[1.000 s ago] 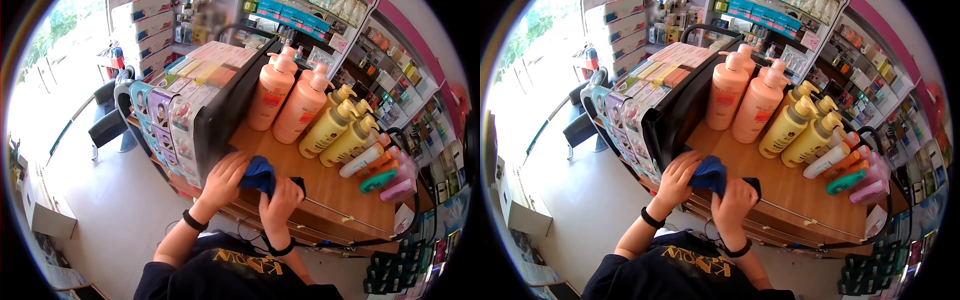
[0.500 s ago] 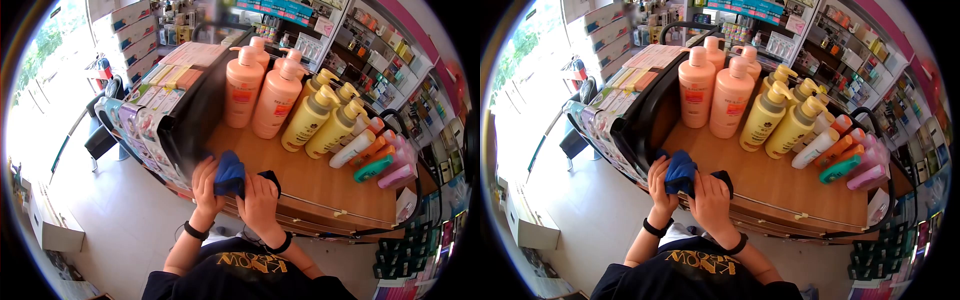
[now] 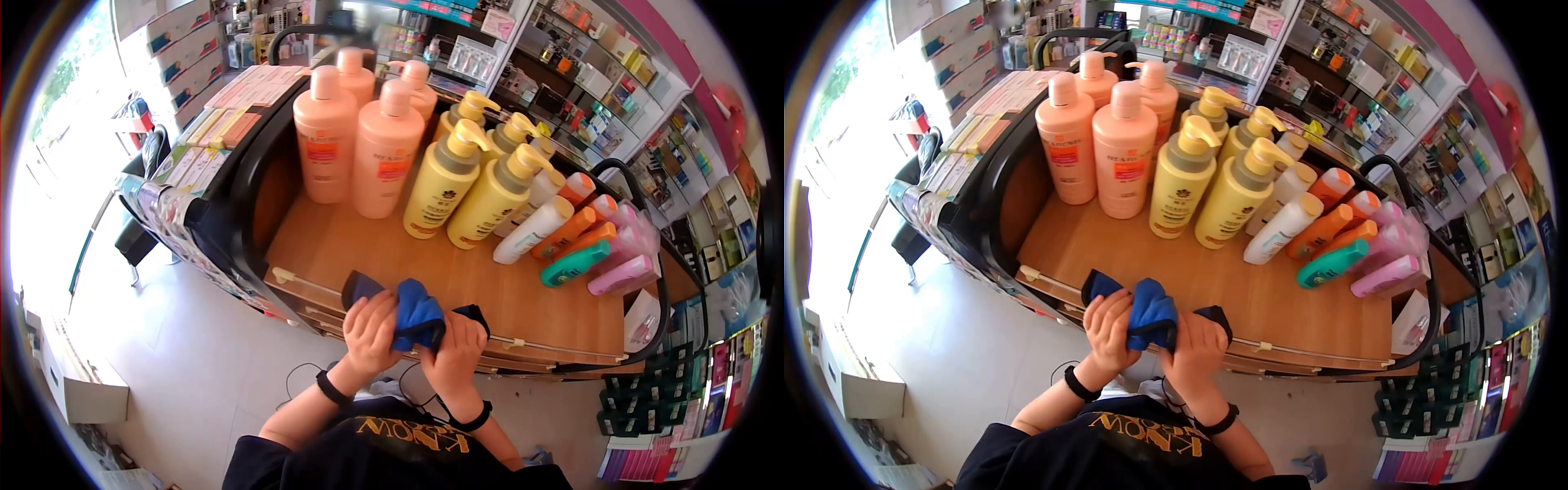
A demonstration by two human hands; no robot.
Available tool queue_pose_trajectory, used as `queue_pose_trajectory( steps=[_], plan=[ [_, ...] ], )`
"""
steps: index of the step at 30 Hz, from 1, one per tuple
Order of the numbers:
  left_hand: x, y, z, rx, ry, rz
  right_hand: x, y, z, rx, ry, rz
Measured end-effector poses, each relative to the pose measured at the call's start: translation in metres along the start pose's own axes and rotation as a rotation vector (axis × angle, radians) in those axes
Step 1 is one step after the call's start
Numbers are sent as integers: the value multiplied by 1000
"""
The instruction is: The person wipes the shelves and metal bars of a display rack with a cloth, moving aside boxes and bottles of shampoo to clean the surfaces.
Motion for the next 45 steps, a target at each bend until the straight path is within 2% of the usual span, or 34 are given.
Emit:
queue_pose_trajectory(
  steps=[5, 9, 14, 17, 20, 26, 30, 36, 40, 42, 45],
  plan=[
    [-29, -11, 41, -122, 55, -55, 30, 13, 41, -104, 16, 48],
    [-45, -15, 62, -128, 128, -66, 44, 19, 48, -112, 65, 92],
    [-41, -24, 56, -167, 151, -116, 43, 18, 44, -126, 55, 114],
    [-35, -26, 52, -219, 210, -269, 45, 16, 42, -130, 34, 88],
    [-24, -32, 50, -258, 229, -317, 46, 15, 40, -118, -10, 75],
    [2, -28, 28, -184, 144, -285, 31, 11, 18, -121, 43, 84],
    [32, -20, -20, -19, -52, -233, 12, -2, -16, -46, 28, 60],
    [66, -13, -65, -28, -167, -221, -23, -15, -63, 70, -20, 12],
    [59, -11, -63, -6, -166, -212, -28, -15, -63, 46, -75, 40],
    [55, -9, -64, 55, -173, -143, -31, -12, -52, 19, -87, 46],
    [48, -1, -69, 33, -190, -108, -38, -5, -44, 149, -70, 86]
  ],
)
Point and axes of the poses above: each hand's wrist, its own y-axis away from the middle knuckle, its own x-axis out of the back of the hand, z = x × y, the point moved 5 cm from there along -y, towards the middle knuckle, and after that the axes turned 13 degrees about -x, right-handed, at the moved point
